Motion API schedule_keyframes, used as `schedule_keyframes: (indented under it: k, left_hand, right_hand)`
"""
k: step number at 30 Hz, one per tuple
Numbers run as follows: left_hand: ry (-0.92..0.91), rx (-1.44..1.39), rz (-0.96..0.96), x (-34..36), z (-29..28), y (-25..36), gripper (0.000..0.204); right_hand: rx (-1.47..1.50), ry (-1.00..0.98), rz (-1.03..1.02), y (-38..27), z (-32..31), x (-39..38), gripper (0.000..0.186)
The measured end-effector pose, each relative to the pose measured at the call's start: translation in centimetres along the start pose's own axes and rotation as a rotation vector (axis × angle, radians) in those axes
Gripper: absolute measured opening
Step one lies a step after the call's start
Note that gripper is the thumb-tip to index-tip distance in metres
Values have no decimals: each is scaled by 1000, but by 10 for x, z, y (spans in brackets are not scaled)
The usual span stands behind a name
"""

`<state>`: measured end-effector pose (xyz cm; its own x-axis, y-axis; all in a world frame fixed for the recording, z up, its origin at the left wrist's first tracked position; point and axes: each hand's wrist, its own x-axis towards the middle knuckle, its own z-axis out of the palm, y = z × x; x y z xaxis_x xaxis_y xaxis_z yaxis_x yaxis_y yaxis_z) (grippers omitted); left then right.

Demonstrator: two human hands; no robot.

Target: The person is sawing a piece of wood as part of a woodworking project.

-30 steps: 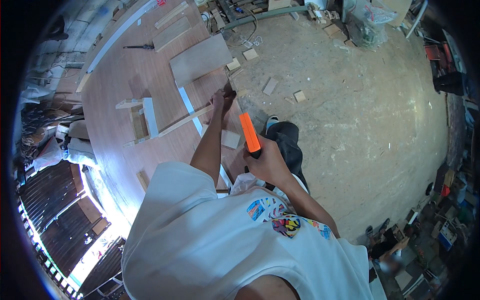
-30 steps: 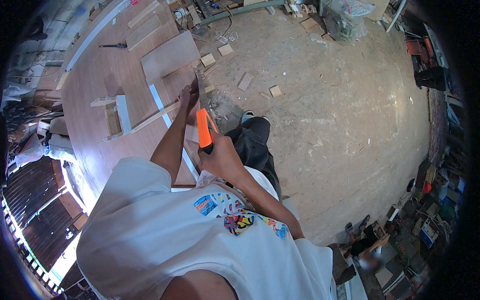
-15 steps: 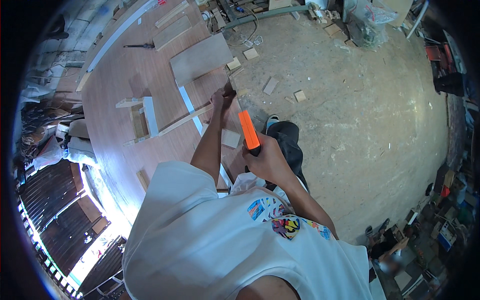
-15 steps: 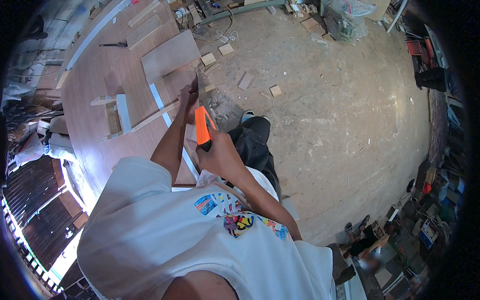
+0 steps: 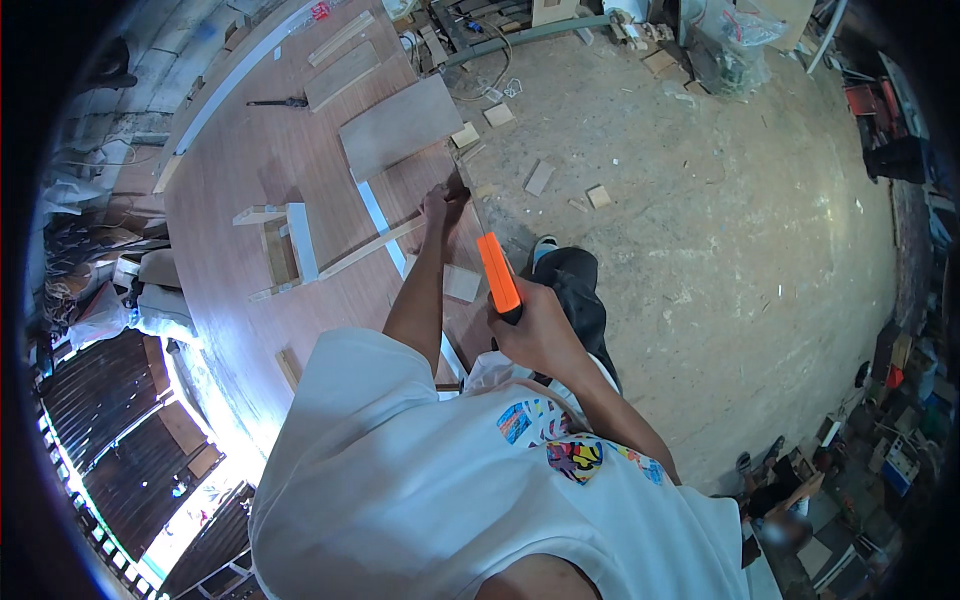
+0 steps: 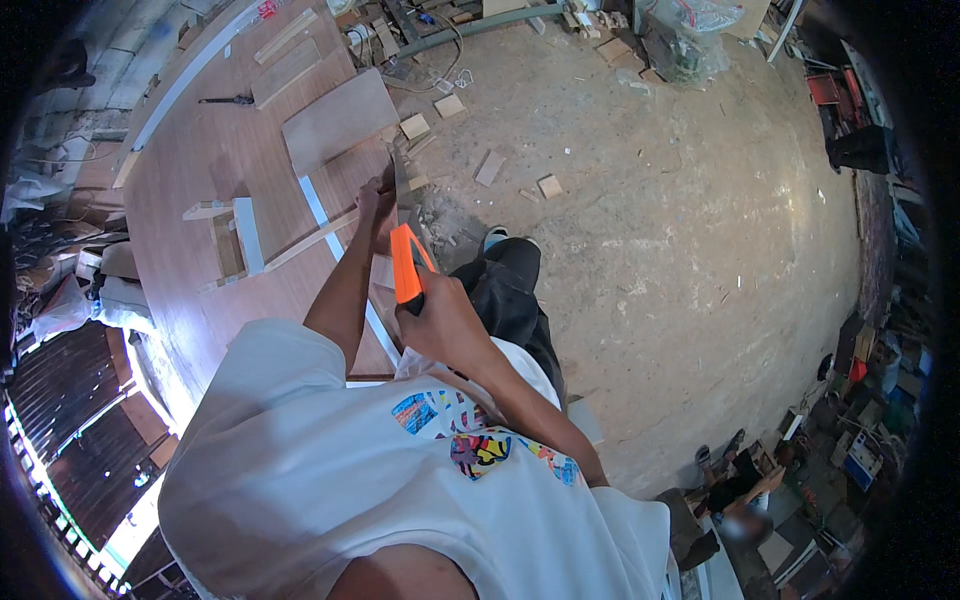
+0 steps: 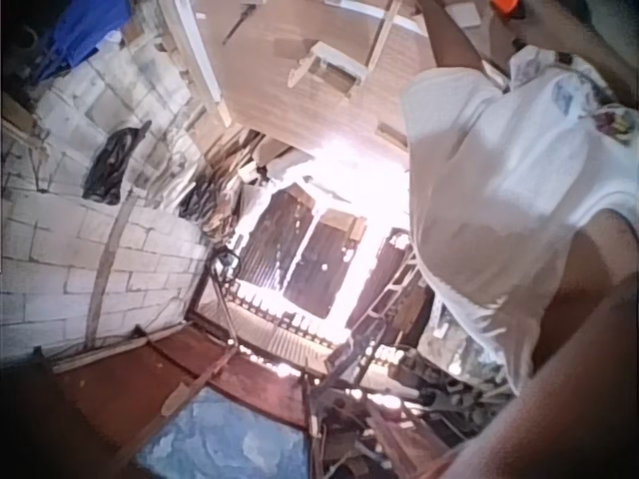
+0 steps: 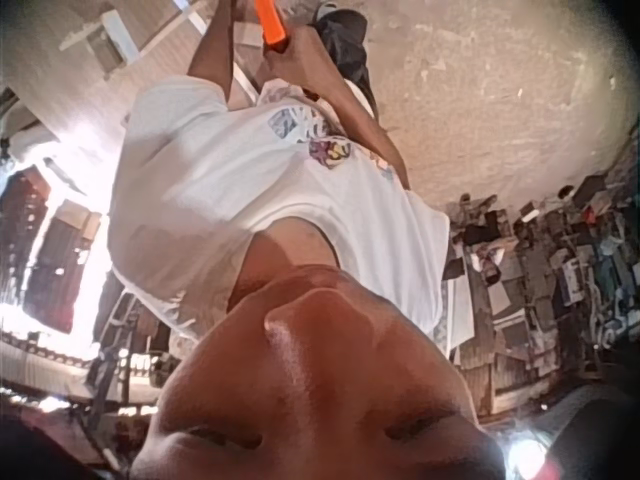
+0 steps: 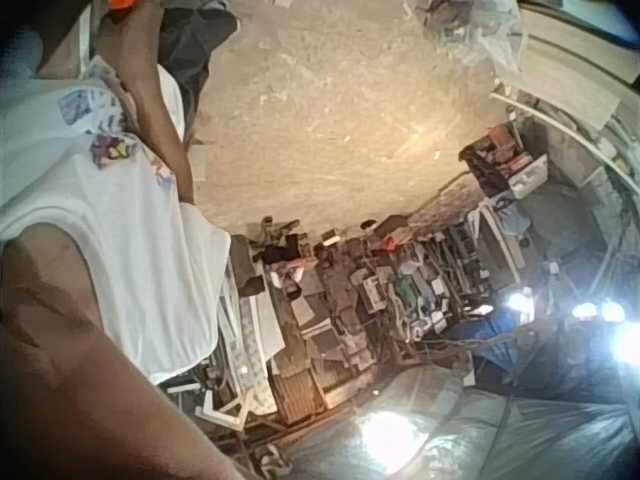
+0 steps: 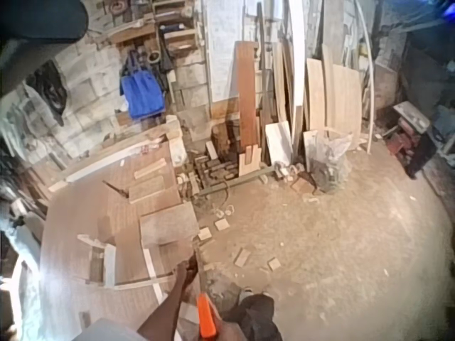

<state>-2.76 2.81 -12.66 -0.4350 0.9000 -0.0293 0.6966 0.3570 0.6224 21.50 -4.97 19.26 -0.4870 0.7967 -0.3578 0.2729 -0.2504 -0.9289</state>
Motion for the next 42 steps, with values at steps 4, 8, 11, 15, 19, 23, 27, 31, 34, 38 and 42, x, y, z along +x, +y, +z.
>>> schedule_keyframes:
  k: [4, 8, 11, 15, 19, 23, 27, 31, 34, 38, 42]
  left_hand:
    - [13, -54, -33, -2, 13, 8, 38]
    - [-10, -7, 14, 10, 13, -31, 41]
    - [-33, -89, 57, 4, 28, -22, 36]
    - [87, -115, 137, 5, 9, -42, 32]
    - [-25, -60, 32, -1, 18, 3, 30]
    - [-46, -111, -108, 1, 1, 1, 37]
    - [6, -281, -78, -2, 2, 7, 47]
    - [-99, -112, -167, -1, -10, 22, 48]
    - [-59, -159, -103, -7, -17, 15, 51]
    - [-112, -479, -31, -13, -25, 54, 50]
    - [-68, -213, -144, -7, -18, 16, 49]
  right_hand:
    - [-15, 28, 31, 4, -4, 0, 8]
    - [-6, -3, 17, 1, -1, -5, 8]
    - [-40, 8, 46, 1, -4, 1, 8]
    - [17, -36, 14, -7, 1, -5, 7]
    - [-24, 91, 4, 29, -6, 13, 7]
    - [-8, 44, 35, 13, -2, 12, 8]
    - [-14, 60, 18, 26, 3, 26, 8]
    - [-22, 49, 29, 32, 6, 34, 8]
    - [-20, 55, -77, 32, 14, 30, 9]
    - [-86, 138, -37, 52, 13, 47, 9]
    - [-23, 96, -71, 38, 20, 37, 10]
